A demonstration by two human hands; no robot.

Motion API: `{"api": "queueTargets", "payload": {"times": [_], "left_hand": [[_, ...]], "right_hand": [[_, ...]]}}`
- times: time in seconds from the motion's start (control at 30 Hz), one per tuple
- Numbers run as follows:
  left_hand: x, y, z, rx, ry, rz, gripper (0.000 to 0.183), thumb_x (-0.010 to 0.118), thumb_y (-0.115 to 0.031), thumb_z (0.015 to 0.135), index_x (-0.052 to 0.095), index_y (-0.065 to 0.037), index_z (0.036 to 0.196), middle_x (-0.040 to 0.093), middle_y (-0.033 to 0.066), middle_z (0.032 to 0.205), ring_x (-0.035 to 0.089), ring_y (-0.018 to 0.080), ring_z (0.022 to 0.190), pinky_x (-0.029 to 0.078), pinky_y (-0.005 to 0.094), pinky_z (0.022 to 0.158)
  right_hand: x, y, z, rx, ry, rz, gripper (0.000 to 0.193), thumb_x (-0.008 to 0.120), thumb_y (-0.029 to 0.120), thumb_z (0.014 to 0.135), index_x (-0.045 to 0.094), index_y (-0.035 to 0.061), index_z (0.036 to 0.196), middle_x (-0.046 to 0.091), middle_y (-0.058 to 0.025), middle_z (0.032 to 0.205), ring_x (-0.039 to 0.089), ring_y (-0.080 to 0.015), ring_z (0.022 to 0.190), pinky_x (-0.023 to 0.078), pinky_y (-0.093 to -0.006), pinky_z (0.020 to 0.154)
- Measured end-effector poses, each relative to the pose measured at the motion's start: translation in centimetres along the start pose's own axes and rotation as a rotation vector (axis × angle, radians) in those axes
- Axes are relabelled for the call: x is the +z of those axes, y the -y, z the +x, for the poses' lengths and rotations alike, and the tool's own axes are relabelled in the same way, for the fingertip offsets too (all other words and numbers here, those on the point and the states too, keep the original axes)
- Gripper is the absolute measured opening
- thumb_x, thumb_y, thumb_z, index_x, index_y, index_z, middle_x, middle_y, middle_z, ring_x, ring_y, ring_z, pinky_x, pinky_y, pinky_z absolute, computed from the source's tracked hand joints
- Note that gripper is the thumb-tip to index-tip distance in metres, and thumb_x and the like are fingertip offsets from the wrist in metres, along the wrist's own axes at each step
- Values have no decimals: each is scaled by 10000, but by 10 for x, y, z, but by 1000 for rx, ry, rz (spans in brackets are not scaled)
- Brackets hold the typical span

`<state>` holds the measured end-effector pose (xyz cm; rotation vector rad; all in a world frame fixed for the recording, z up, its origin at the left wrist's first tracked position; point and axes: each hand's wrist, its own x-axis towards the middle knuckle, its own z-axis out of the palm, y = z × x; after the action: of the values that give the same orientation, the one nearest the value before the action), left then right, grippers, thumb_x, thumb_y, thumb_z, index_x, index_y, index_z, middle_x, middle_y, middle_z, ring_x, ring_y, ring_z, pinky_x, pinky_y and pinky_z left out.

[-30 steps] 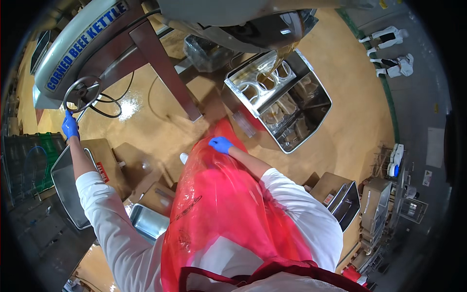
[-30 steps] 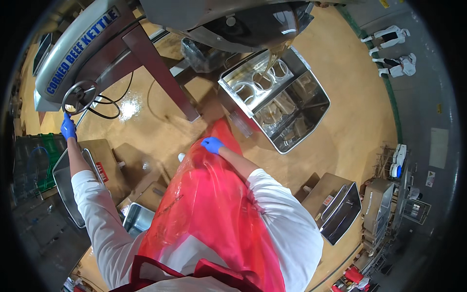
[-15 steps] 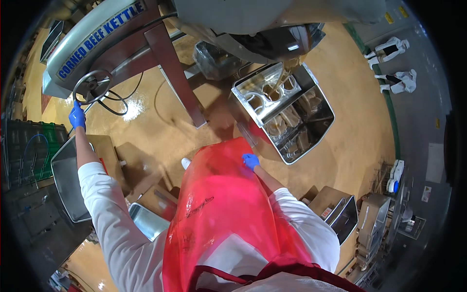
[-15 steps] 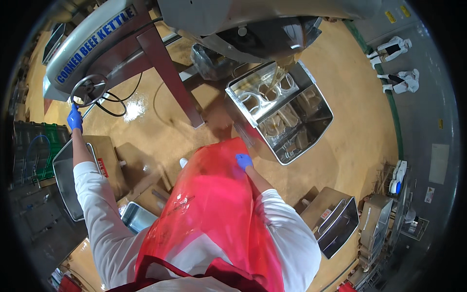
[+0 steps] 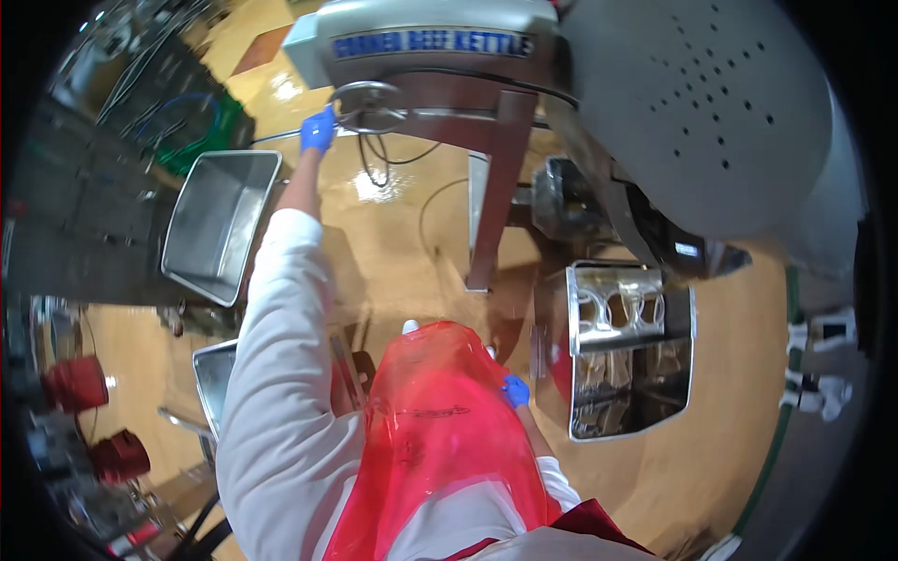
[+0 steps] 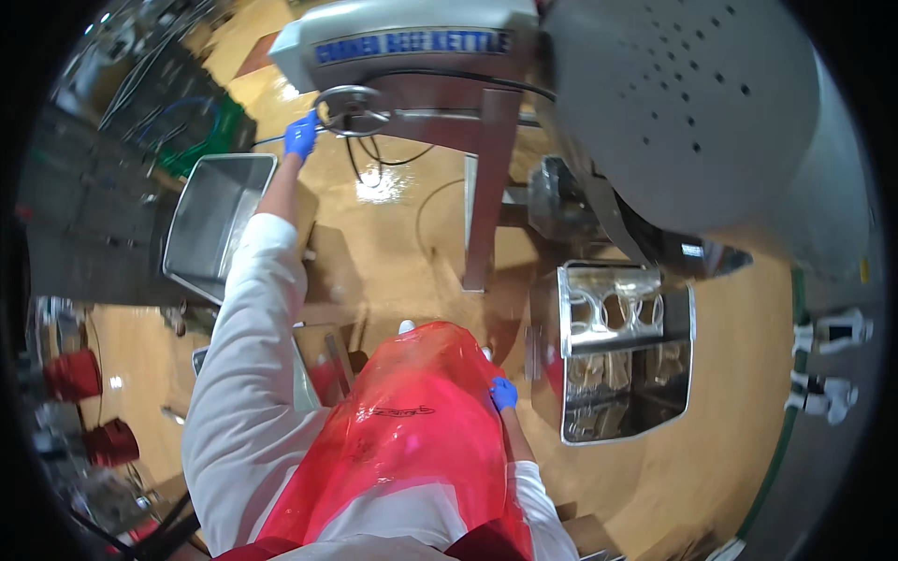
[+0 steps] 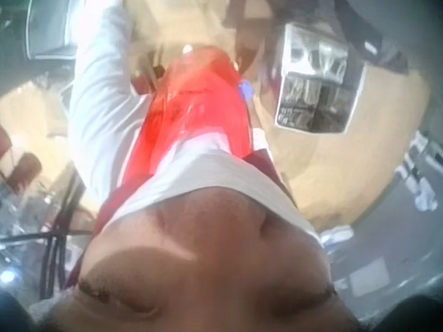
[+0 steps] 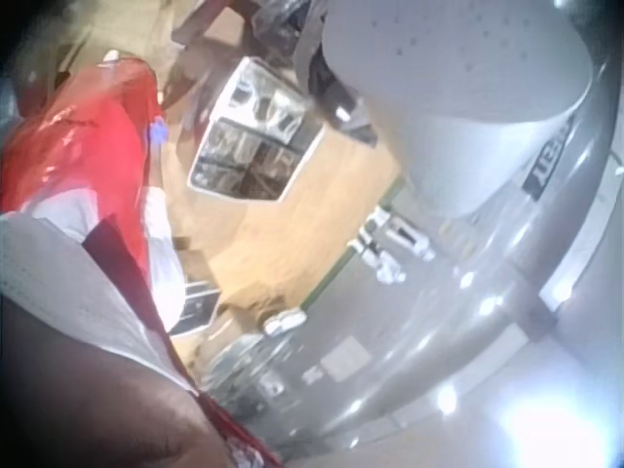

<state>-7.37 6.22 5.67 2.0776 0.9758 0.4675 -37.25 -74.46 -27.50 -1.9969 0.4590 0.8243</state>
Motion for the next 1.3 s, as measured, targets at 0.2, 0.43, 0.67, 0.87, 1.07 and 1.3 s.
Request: {"api": "queueTargets", "payload": {"times": [0.2,0.43,0.67,0.87,1.07,1.3], "left_hand": [[-45,9,1,-52,-84,-59,558,511,-513,1022,741,-29,867,703,160,755,685,277,633,542,413,594],[-38,15,-1,-113,-61,-137,528,534,-529,1013,767,-69,903,669,117,692,650,230,584,521,394,548],[-44,14,-6,-185,-55,-230,507,572,-553,998,791,-98,949,644,62,672,614,178,559,489,355,502],[-37,9,-5,-169,-26,-252,511,566,-551,1006,786,-91,974,647,66,691,599,178,553,475,350,489],[-57,42,11,-77,-21,-121,526,538,-568,1026,787,-108,973,521,13,608,504,140,512,402,341,466],[-50,64,41,-95,39,-189,512,542,-532,1043,765,-85,1158,476,-19,598,406,78,471,317,279,445]], "right_hand": [[16,36,2,67,70,140,275,590,283,1017,771,77,1041,748,-94,858,664,-150,623,543,-304,601],[6,48,1,116,81,155,274,586,301,1025,754,87,1061,718,-76,790,636,-144,595,503,-300,519],[9,32,2,141,94,141,261,592,302,1021,751,102,1075,710,-65,796,633,-145,611,509,-298,531],[7,26,4,87,82,122,266,585,321,1021,746,125,1101,714,-49,831,623,-138,625,514,-311,544],[27,44,-4,7,96,-49,298,579,341,1012,752,132,1136,728,-60,871,652,-150,671,539,-318,595],[18,25,20,-230,-30,-370,316,604,348,974,742,77,1062,754,-104,954,702,-197,719,566,-375,668]]}}
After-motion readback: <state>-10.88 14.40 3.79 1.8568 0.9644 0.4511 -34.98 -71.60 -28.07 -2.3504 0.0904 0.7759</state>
